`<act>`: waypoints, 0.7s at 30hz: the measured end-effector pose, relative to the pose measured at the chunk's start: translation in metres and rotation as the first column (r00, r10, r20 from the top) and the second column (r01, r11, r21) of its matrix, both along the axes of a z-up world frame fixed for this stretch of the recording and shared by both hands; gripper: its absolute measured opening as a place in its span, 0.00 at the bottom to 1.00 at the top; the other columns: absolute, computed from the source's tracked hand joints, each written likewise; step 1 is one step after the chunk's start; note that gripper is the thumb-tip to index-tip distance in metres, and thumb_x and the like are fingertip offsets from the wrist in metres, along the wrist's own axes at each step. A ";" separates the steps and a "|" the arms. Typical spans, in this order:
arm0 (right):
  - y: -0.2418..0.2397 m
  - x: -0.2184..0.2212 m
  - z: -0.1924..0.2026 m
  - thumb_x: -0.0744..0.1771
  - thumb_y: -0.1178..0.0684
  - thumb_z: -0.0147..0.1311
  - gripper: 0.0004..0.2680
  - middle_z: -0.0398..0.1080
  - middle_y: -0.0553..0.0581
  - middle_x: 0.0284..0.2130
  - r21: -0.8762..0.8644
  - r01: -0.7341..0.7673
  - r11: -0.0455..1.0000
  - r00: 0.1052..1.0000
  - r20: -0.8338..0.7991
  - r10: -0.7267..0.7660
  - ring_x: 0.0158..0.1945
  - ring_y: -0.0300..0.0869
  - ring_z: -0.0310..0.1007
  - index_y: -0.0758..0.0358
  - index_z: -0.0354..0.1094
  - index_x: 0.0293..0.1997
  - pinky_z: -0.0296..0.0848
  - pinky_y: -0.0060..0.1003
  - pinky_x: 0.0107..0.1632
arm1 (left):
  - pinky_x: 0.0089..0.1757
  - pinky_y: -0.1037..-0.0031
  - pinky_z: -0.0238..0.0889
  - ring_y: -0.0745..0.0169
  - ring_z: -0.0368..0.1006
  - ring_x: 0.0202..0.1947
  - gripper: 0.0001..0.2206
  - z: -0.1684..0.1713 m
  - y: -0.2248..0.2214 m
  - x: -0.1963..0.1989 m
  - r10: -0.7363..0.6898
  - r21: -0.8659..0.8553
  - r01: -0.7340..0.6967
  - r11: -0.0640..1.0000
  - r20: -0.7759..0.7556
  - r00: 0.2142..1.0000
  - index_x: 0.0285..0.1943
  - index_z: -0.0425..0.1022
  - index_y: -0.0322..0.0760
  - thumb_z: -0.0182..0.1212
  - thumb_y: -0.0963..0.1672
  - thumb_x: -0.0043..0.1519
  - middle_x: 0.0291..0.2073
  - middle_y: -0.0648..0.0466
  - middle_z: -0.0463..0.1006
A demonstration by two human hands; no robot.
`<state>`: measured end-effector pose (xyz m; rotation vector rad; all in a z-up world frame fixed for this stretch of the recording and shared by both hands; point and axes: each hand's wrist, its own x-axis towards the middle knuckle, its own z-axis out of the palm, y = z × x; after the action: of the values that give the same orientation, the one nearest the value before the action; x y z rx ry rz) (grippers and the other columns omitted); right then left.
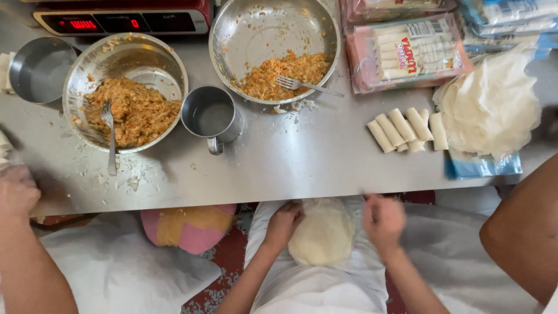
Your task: Multiple workers are manually assembling and rolling spring rolls on a production table.
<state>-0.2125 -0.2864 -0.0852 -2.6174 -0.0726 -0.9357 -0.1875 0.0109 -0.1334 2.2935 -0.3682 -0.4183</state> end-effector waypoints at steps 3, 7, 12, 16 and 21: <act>0.049 -0.029 0.008 0.68 0.50 0.60 0.24 0.73 0.60 0.39 -0.092 -0.090 0.992 0.965 -0.254 0.064 0.37 0.53 0.73 0.68 0.60 0.73 0.70 0.45 0.41 | 0.52 0.61 0.73 0.45 0.78 0.53 0.07 -0.008 0.001 0.000 0.039 0.052 -0.045 0.998 0.104 0.994 0.49 0.81 0.42 0.64 0.46 0.66 0.47 0.45 0.82; 0.057 -0.041 -0.003 0.69 0.48 0.58 0.26 0.72 0.60 0.43 -0.060 -0.080 0.995 0.942 -0.330 0.056 0.44 0.51 0.74 0.69 0.57 0.75 0.73 0.42 0.48 | 0.53 0.57 0.72 0.39 0.77 0.55 0.25 0.048 0.008 0.014 0.060 0.058 -0.055 0.997 -0.082 0.995 0.59 0.77 0.35 0.70 0.55 0.61 0.49 0.39 0.80; 0.031 -0.021 -0.061 0.67 0.42 0.62 0.14 0.73 0.64 0.48 0.163 -0.020 0.986 0.699 -0.703 0.130 0.52 0.60 0.77 0.58 0.76 0.52 0.76 0.50 0.55 | 0.49 0.63 0.74 0.48 0.81 0.50 0.16 0.022 0.008 0.008 0.035 0.033 -0.031 0.999 -0.105 0.994 0.55 0.81 0.40 0.65 0.51 0.66 0.46 0.47 0.84; 0.032 0.024 -0.050 0.68 0.41 0.62 0.19 0.78 0.70 0.39 0.500 0.160 0.851 0.589 -0.740 0.324 0.44 0.62 0.81 0.66 0.71 0.58 0.81 0.55 0.42 | 0.46 0.56 0.74 0.38 0.81 0.47 0.15 0.018 0.034 0.018 0.180 0.011 -0.180 0.984 -0.044 0.983 0.54 0.83 0.40 0.64 0.51 0.67 0.44 0.41 0.85; 0.023 0.035 -0.013 0.71 0.49 0.55 0.17 0.76 0.71 0.41 0.719 0.626 0.303 0.369 -0.615 0.697 0.42 0.53 0.80 0.78 0.71 0.58 0.83 0.51 0.49 | 0.43 0.59 0.76 0.44 0.83 0.42 0.15 0.002 0.031 0.015 0.177 0.022 -0.175 0.984 -0.146 0.973 0.50 0.80 0.38 0.66 0.51 0.65 0.39 0.45 0.84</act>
<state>-0.1775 -0.2636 -0.0979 -1.3872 0.5680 0.7144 -0.1727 0.0419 -0.1311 2.2642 -0.0885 -0.4956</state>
